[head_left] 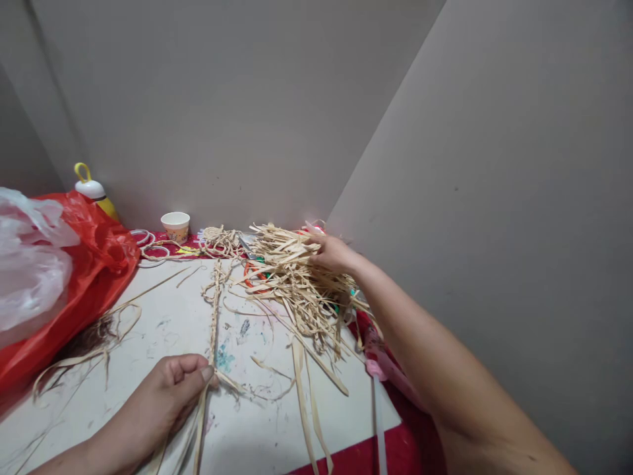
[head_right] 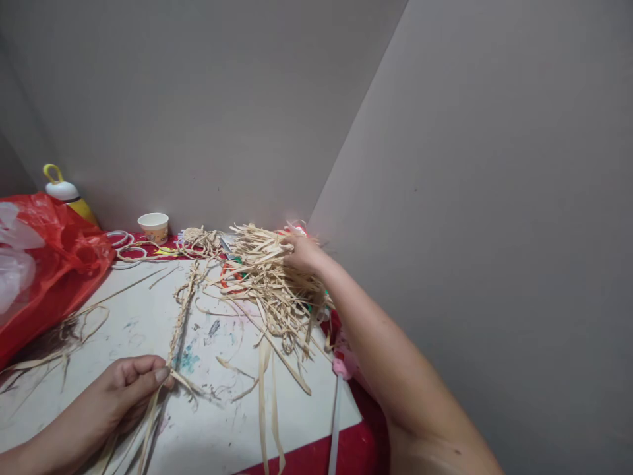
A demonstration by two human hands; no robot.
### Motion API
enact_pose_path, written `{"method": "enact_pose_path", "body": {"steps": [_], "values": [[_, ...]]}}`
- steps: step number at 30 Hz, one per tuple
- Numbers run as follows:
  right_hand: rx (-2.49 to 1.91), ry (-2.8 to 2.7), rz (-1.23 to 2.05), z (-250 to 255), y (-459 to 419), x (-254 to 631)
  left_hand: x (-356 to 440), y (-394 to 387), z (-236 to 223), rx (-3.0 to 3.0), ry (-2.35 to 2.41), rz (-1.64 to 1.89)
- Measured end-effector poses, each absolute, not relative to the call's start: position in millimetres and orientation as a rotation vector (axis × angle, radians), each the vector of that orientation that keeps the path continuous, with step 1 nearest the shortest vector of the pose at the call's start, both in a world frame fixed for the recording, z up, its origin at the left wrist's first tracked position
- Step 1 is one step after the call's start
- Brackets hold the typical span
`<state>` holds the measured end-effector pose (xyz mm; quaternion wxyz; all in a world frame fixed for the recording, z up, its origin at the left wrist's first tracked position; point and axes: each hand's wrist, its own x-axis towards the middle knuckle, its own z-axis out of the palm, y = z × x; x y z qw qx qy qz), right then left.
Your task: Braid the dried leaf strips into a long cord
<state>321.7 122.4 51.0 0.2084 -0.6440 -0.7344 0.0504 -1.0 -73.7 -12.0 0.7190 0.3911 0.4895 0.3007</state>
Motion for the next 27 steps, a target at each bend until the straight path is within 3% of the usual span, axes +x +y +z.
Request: {"method": "enact_pose_path", "body": {"steps": [9,13,16,20,27], "values": [[-1.688,-2.129,0.039,51.3,110.9,318.6,-0.8,-72.9,-13.3,0.869,1.084,0.658],[-1.556,-2.324,0.353,58.7,86.2,320.0,-1.3,-73.3,-13.8,0.901,1.083,0.658],[-1.564,-2.168,0.500,59.0,74.7,327.4,-2.0,-72.9,-13.4,0.914,1.106,0.637],[-1.604,-1.808,0.374,54.7,73.3,337.9,-2.2,-72.7,-12.8,0.908,1.104,0.633],[-1.679,-1.823,0.187,49.4,80.3,318.1,-1.0,-73.1,-9.8,0.889,1.115,0.621]]}}
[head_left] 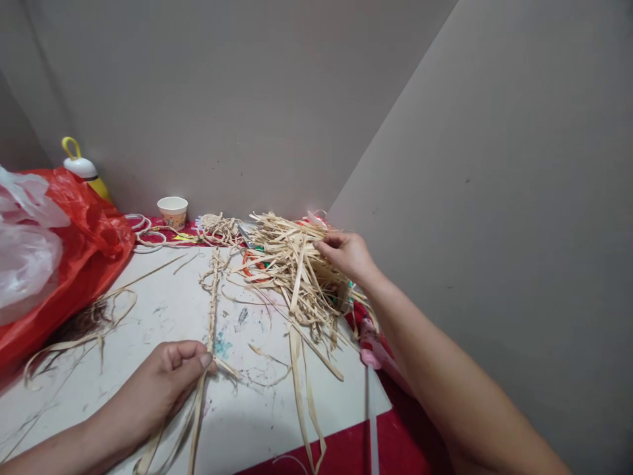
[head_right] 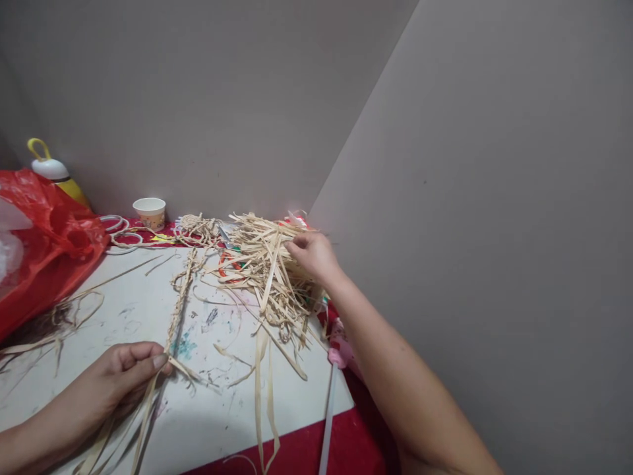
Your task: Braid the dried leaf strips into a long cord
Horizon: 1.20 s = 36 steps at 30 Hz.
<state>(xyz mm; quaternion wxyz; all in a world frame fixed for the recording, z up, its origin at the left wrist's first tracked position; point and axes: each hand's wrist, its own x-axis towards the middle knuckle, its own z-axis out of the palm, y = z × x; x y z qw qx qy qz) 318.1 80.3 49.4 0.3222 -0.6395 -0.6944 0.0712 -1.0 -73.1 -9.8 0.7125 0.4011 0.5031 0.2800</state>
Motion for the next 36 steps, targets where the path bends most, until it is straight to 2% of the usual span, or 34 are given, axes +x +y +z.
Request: {"method": "enact_pose_path", "body": {"steps": [4,17,23,30,36], "values": [[-1.803,-1.817,0.124,43.2,94.4,304.9,-0.1,-73.2,-8.1,0.873,1.100,0.651],[-1.832,-1.688,0.358,48.6,85.3,311.7,0.2,-73.6,-8.7,0.877,1.101,0.645],[-1.831,-1.603,0.473,34.6,97.7,306.6,-1.1,-73.5,-10.5,0.877,1.098,0.634],[-1.619,-1.497,0.704,45.5,82.6,306.6,-0.8,-73.7,-11.7,0.883,1.087,0.650],[-1.225,-1.148,1.115,65.6,48.0,296.2,-1.0,-73.4,-10.1,0.919,1.108,0.654]]}}
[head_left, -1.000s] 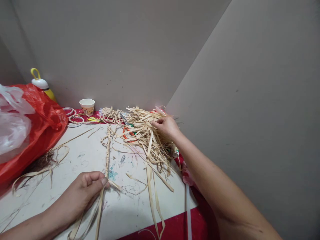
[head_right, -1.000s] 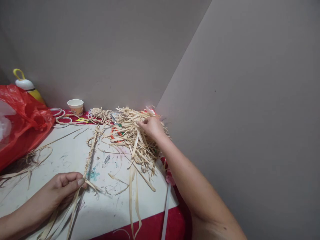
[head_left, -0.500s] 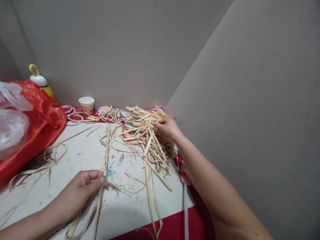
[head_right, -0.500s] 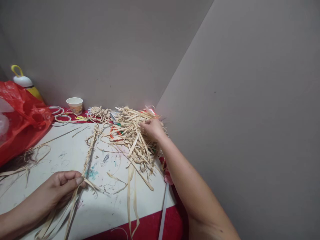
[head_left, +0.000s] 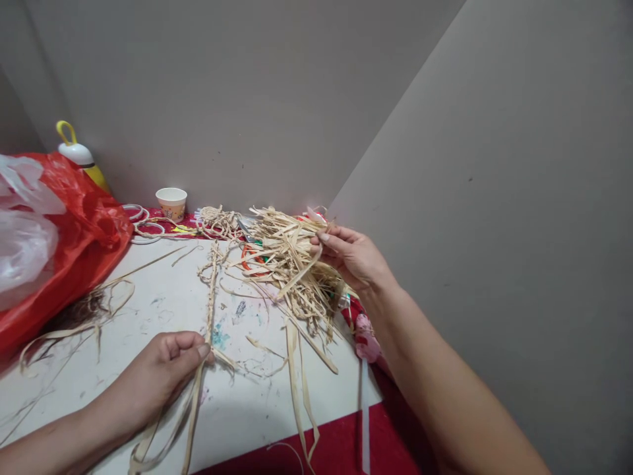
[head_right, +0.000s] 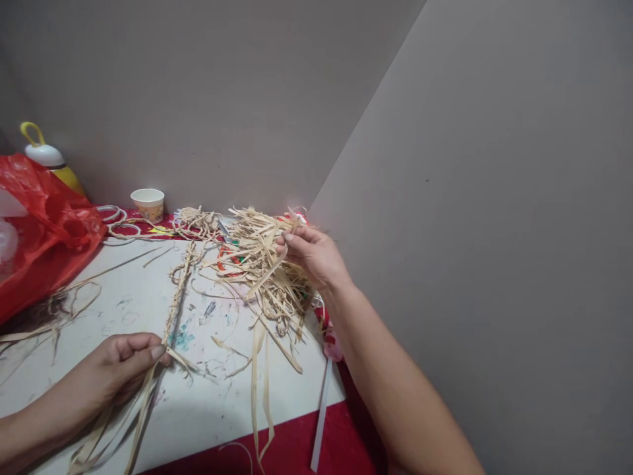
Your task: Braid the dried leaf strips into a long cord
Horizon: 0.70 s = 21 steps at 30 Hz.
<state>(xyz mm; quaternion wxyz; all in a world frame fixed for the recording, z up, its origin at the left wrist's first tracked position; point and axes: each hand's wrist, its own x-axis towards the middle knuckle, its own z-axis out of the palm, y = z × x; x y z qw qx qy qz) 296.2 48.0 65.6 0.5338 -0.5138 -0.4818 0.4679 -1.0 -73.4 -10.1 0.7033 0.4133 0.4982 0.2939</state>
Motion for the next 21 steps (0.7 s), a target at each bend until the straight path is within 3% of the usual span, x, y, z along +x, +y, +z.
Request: {"method": "enact_pose_path", "body": {"steps": [6,13,21], "values": [[-1.208,-1.139,1.244,65.1,5.4,268.0,-1.2,-74.2,-5.9,0.942,1.142,0.644],[-1.289,-1.302,1.719,28.9,-58.6,205.1,-2.3,-75.0,-5.6,0.904,1.062,0.688],[-1.429,-1.429,1.803,12.1,-71.1,178.9,-3.3,-75.4,-6.1,0.949,1.040,0.704]]}}
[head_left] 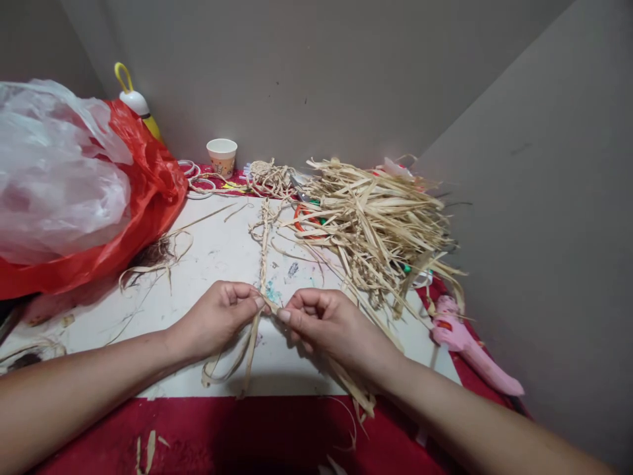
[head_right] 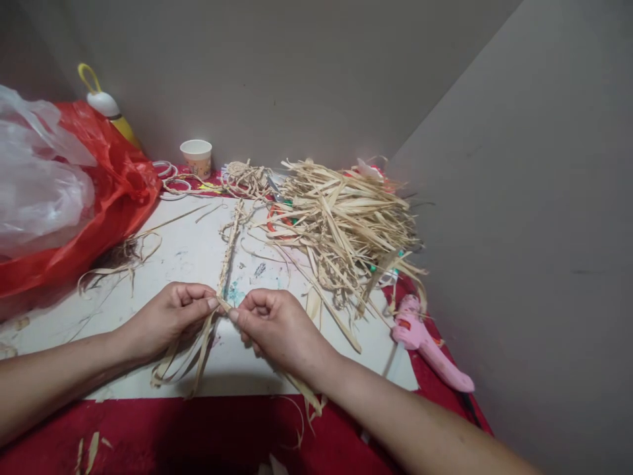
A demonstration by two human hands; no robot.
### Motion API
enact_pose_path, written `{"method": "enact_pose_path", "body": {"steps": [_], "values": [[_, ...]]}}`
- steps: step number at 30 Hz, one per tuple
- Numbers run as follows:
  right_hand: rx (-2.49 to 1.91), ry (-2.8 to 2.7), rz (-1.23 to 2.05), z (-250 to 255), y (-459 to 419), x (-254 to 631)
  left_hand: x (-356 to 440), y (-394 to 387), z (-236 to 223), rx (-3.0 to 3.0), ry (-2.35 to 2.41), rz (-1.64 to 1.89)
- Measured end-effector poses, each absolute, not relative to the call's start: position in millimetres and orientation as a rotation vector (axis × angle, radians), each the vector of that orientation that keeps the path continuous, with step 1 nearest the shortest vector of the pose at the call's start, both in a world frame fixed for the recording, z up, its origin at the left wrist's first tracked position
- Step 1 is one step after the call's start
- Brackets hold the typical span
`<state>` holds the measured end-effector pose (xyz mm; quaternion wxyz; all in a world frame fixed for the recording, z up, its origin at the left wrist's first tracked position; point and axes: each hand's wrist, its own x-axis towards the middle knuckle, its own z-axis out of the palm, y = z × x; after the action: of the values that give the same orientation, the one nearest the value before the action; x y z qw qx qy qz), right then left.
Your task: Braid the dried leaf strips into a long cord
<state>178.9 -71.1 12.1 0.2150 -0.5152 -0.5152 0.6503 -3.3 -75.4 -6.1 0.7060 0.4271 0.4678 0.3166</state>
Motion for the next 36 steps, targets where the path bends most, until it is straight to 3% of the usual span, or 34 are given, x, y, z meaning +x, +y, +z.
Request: {"method": "enact_pose_path", "body": {"steps": [9,16,27,36], "values": [[-1.412,-1.446,1.738,4.3,-65.9,173.5,-4.1,-76.2,-11.2,0.930,1.029,0.719],[-1.358,-1.935,1.260,5.4,-57.9,173.0,-2.1,-75.7,-7.2,0.922,1.008,0.716],[-1.320,-1.705,2.083,13.6,-46.8,168.2,-0.5,-73.6,-14.5,0.957,0.827,0.740],[-1.367,-1.821,1.920,7.2,-57.6,169.3,-3.1,-73.6,-13.9,1.004,0.845,0.711]]}}
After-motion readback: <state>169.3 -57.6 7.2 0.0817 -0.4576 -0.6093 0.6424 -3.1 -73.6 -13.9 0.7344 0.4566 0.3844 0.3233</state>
